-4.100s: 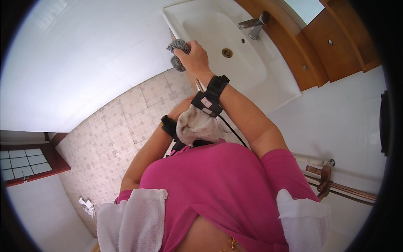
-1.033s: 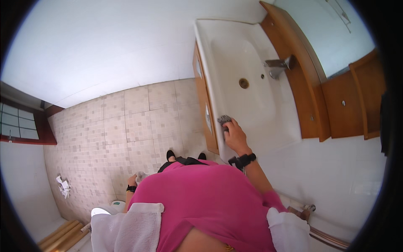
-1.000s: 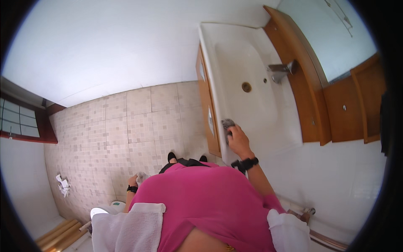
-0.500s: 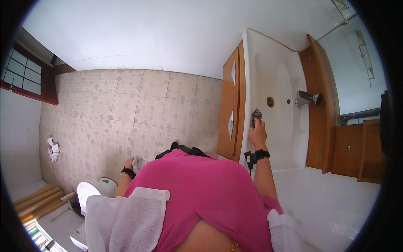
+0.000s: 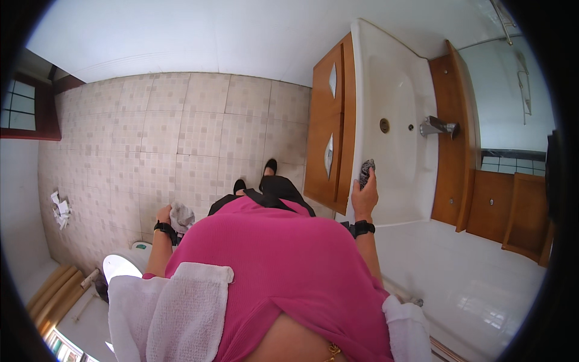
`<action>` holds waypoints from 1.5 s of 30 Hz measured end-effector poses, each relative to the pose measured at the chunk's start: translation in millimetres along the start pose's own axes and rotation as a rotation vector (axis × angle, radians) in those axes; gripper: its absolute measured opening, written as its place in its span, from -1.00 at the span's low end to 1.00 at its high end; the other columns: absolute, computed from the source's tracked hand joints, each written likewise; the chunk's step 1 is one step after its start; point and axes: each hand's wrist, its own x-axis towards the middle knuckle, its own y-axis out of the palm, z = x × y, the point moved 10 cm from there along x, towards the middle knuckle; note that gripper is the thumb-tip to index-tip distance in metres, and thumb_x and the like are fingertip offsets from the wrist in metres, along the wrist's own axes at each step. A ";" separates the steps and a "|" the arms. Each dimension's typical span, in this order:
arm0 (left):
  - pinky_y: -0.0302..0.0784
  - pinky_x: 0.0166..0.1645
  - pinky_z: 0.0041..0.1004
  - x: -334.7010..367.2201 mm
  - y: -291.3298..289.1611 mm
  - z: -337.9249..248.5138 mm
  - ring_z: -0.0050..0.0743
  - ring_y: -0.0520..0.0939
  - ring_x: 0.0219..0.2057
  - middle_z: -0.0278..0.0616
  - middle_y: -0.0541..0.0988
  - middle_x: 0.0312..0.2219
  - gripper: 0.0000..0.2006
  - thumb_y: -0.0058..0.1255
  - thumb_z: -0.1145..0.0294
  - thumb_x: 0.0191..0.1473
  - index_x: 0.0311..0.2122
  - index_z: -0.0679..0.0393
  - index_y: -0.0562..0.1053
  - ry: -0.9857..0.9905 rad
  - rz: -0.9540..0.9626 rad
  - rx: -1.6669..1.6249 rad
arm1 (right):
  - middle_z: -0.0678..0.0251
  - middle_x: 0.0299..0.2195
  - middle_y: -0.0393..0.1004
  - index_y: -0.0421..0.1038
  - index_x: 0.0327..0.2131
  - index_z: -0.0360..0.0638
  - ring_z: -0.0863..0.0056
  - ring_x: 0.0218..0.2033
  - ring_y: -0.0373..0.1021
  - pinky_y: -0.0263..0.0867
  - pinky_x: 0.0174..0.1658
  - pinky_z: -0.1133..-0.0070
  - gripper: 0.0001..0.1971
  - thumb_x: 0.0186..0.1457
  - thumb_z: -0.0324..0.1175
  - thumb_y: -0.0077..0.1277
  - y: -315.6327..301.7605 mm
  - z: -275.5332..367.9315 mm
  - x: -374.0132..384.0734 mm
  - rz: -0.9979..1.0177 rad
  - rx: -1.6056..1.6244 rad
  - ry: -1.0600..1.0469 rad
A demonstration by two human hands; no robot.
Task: Cleaning a bathroom sink using a scrubbing pad and a cloth.
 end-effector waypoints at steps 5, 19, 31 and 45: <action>0.39 -0.18 -0.32 -27.8 -6.8 -47.6 -0.20 0.54 -0.24 -0.08 0.55 -0.27 -0.60 -0.15 0.04 0.02 -0.18 0.13 0.45 0.044 0.040 -0.185 | 0.17 -0.13 0.25 0.30 -0.15 -0.04 0.14 -0.16 0.31 0.29 -0.13 0.37 -0.59 -0.17 -0.33 0.06 24.1 -14.3 31.1 0.084 -0.151 0.016; 0.39 -0.32 -0.19 -62.1 20.0 10.9 -0.04 0.56 -0.37 0.03 0.54 -0.44 -0.66 -0.16 0.00 -0.02 -0.30 0.00 0.50 -0.111 -0.151 -0.018 | 0.06 -0.16 0.30 0.20 -0.02 -0.08 0.10 -0.14 0.30 0.29 -0.14 0.32 -0.43 -0.15 -0.18 0.11 74.8 47.8 172.6 0.162 -0.335 -0.159; 0.40 -0.36 -0.19 -18.8 -12.4 -75.6 0.01 0.54 -0.44 0.03 0.53 -0.51 -0.64 -0.13 0.04 -0.09 -0.46 0.15 0.49 -0.257 -0.389 -0.394 | 0.23 -0.21 0.41 0.28 -0.12 -0.01 0.17 -0.22 0.38 0.31 -0.23 0.29 -0.53 -0.22 -0.26 0.01 91.3 51.5 235.3 0.099 -0.324 -0.143; 0.43 -0.37 -0.33 -13.6 3.0 -112.6 -0.27 0.58 -0.46 0.04 0.57 -0.50 -0.51 0.06 0.01 -0.17 -0.45 0.38 0.50 -0.417 -0.503 -0.933 | 0.14 -0.19 0.37 0.32 -0.18 -0.22 0.23 -0.21 0.38 0.34 -0.20 0.37 -0.52 -0.08 -0.06 0.06 114.8 86.6 329.5 0.300 -0.390 -0.021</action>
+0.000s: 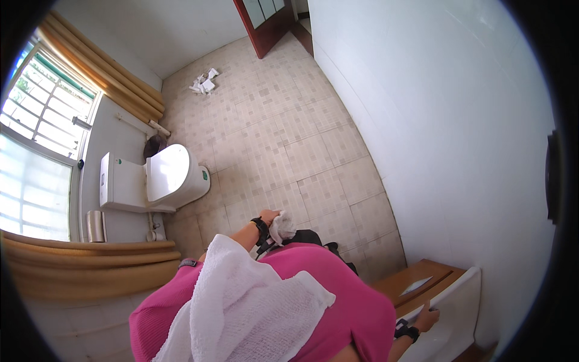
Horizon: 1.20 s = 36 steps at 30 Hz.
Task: Cleaning a bathroom sink using a scrubbing pad and a cloth.
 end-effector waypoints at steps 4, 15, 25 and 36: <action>0.49 -0.36 -0.36 -46.4 40.3 -21.2 -0.36 0.57 -0.42 -0.17 0.57 -0.39 -0.50 0.11 -0.03 -0.12 -0.35 0.33 0.50 -0.307 0.189 -0.567 | 0.11 -0.19 0.39 0.33 -0.19 -0.27 0.19 -0.22 0.39 0.33 -0.18 0.37 -0.53 -0.06 -0.08 0.05 5.2 2.0 13.9 -0.022 -0.006 0.024; 0.50 -0.20 -0.40 -97.4 61.1 -68.8 -0.40 0.55 -0.29 -0.16 0.52 -0.25 -0.59 0.11 0.15 -0.04 -0.16 0.22 0.39 -0.324 0.918 -0.592 | 0.09 -0.11 0.40 0.29 -0.05 -0.03 0.11 -0.15 0.36 0.25 -0.09 0.31 -0.52 0.02 0.02 -0.12 71.3 -76.6 21.8 0.028 0.542 -0.046; 0.53 -0.26 -0.20 -54.2 -27.1 8.5 -0.17 0.60 -0.43 -0.11 0.56 -0.38 -0.79 -0.01 0.27 -0.04 -0.31 0.12 0.47 -0.505 -0.055 -1.231 | 0.05 -0.27 0.42 0.31 -0.18 -0.25 0.17 -0.30 0.38 0.30 -0.17 0.40 -0.66 -0.04 -0.28 -0.10 34.7 -52.7 60.6 -0.148 0.486 -0.123; 0.56 -0.32 -0.28 -99.1 17.1 109.3 -0.23 0.60 -0.40 -0.15 0.55 -0.37 -0.75 -0.05 0.32 -0.01 -0.23 0.21 0.44 -0.490 -0.508 -1.512 | -0.04 -0.39 0.46 0.40 -0.34 -0.41 0.13 -0.37 0.40 0.31 -0.22 0.41 -0.69 -0.13 -0.37 -0.19 56.9 -31.6 123.3 0.130 0.470 -0.038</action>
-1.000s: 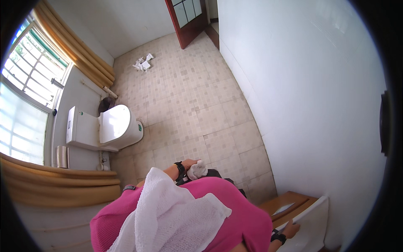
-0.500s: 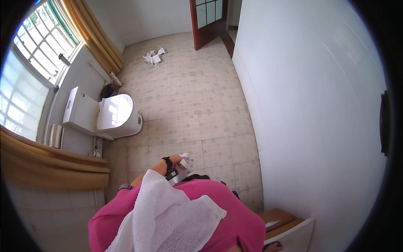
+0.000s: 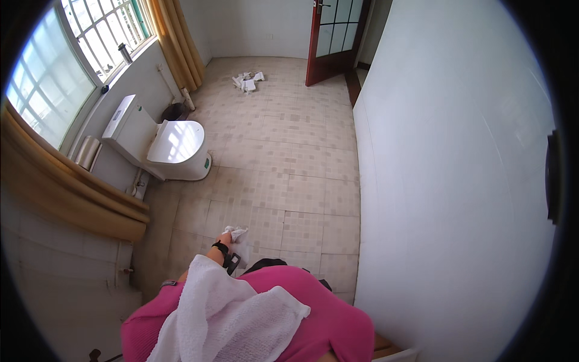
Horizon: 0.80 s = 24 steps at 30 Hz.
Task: Cleaning a bathroom sink using a scrubbing pad and a cloth.
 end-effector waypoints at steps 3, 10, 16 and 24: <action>0.54 -0.31 -0.22 -45.5 -4.2 -5.3 -0.18 0.60 -0.39 -0.10 0.55 -0.37 -0.72 -0.19 0.23 0.10 -0.25 0.20 0.45 0.014 -0.167 0.133 | -0.02 -0.38 0.45 0.39 -0.32 -0.39 0.15 -0.36 0.39 0.30 -0.21 0.41 -0.70 -0.11 -0.37 -0.17 9.6 12.4 23.3 -0.021 0.034 -0.061; 0.54 -0.33 -0.37 -38.6 -24.5 3.6 -0.29 0.60 -0.41 -0.17 0.56 -0.40 -0.78 -0.15 0.33 0.06 -0.26 0.22 0.46 0.108 -0.164 0.206 | 0.02 -0.35 0.44 0.36 -0.28 -0.33 0.21 -0.34 0.37 0.29 -0.19 0.43 -0.71 -0.08 -0.35 -0.13 23.8 43.9 59.7 -0.012 0.104 -0.145; 0.53 -0.30 -0.39 -9.5 -23.7 1.5 -0.33 0.59 -0.40 -0.17 0.55 -0.38 -0.81 -0.09 0.33 0.02 -0.29 0.16 0.47 0.045 -0.183 0.277 | 0.07 -0.32 0.42 0.33 -0.25 -0.29 0.26 -0.32 0.35 0.28 -0.17 0.44 -0.72 -0.05 -0.33 -0.09 31.7 14.4 70.7 -0.017 0.209 -0.142; 0.43 -0.23 -0.37 79.2 8.5 -5.5 -0.35 0.55 -0.27 -0.08 0.56 -0.31 -0.50 0.01 -0.06 -0.14 -0.22 0.17 0.50 0.162 -0.017 0.664 | 0.15 -0.34 0.39 0.33 -0.27 -0.26 0.35 -0.35 0.30 0.28 -0.21 0.50 -0.77 -0.03 -0.36 -0.06 27.9 -28.8 55.7 0.012 0.295 -0.149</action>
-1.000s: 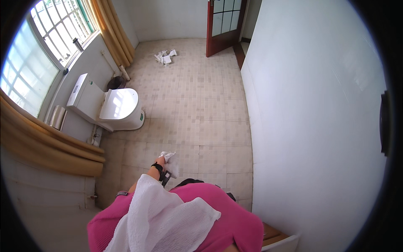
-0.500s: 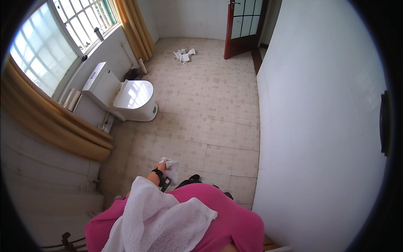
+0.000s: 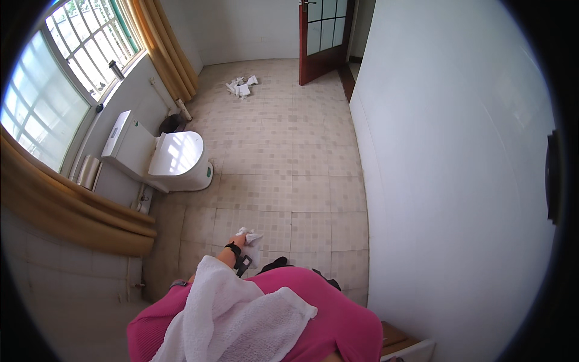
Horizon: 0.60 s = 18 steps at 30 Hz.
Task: Cleaning a bathroom sink using a scrubbing pad and a cloth.
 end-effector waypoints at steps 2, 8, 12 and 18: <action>0.47 -0.28 -0.37 13.2 -0.6 4.0 -0.36 0.57 -0.35 -0.15 0.56 -0.36 -0.64 0.00 0.08 -0.07 -0.27 0.15 0.49 -0.022 0.006 -0.025 | 0.15 -0.34 0.40 0.34 -0.29 -0.25 0.34 -0.36 0.30 0.28 -0.22 0.49 -0.78 -0.02 -0.36 -0.06 -2.0 54.3 -47.2 -0.047 -0.060 -0.105; 0.52 -0.33 -0.35 -8.1 27.5 -26.0 -0.36 0.58 -0.41 -0.20 0.56 -0.39 -0.75 -0.01 0.20 -0.01 -0.30 0.14 0.48 0.030 0.019 0.151 | 0.11 -0.30 0.42 0.35 -0.25 -0.19 0.25 -0.28 0.33 0.25 -0.15 0.47 -0.75 0.09 -0.25 -0.21 -19.8 98.0 -79.8 -0.134 -0.261 -0.169; 0.53 -0.31 -0.25 1.0 11.5 -8.9 -0.24 0.60 -0.39 -0.14 0.56 -0.36 -0.74 -0.02 0.22 0.00 -0.26 0.16 0.47 0.130 0.128 0.017 | 0.11 -0.28 0.42 0.35 -0.25 -0.16 0.21 -0.27 0.34 0.25 -0.14 0.45 -0.77 0.08 -0.28 -0.21 -7.2 83.2 -29.3 -0.122 -0.323 -0.166; 0.53 -0.33 -0.22 -17.2 16.8 11.5 -0.17 0.60 -0.40 -0.11 0.56 -0.36 -0.77 -0.07 0.27 0.04 -0.27 0.19 0.45 -0.082 0.108 -0.057 | 0.04 -0.12 0.37 0.21 -0.06 -0.29 0.15 -0.13 0.34 0.22 -0.03 0.40 -0.66 0.12 -0.33 -0.28 -9.1 45.1 23.5 -0.104 -0.544 -0.102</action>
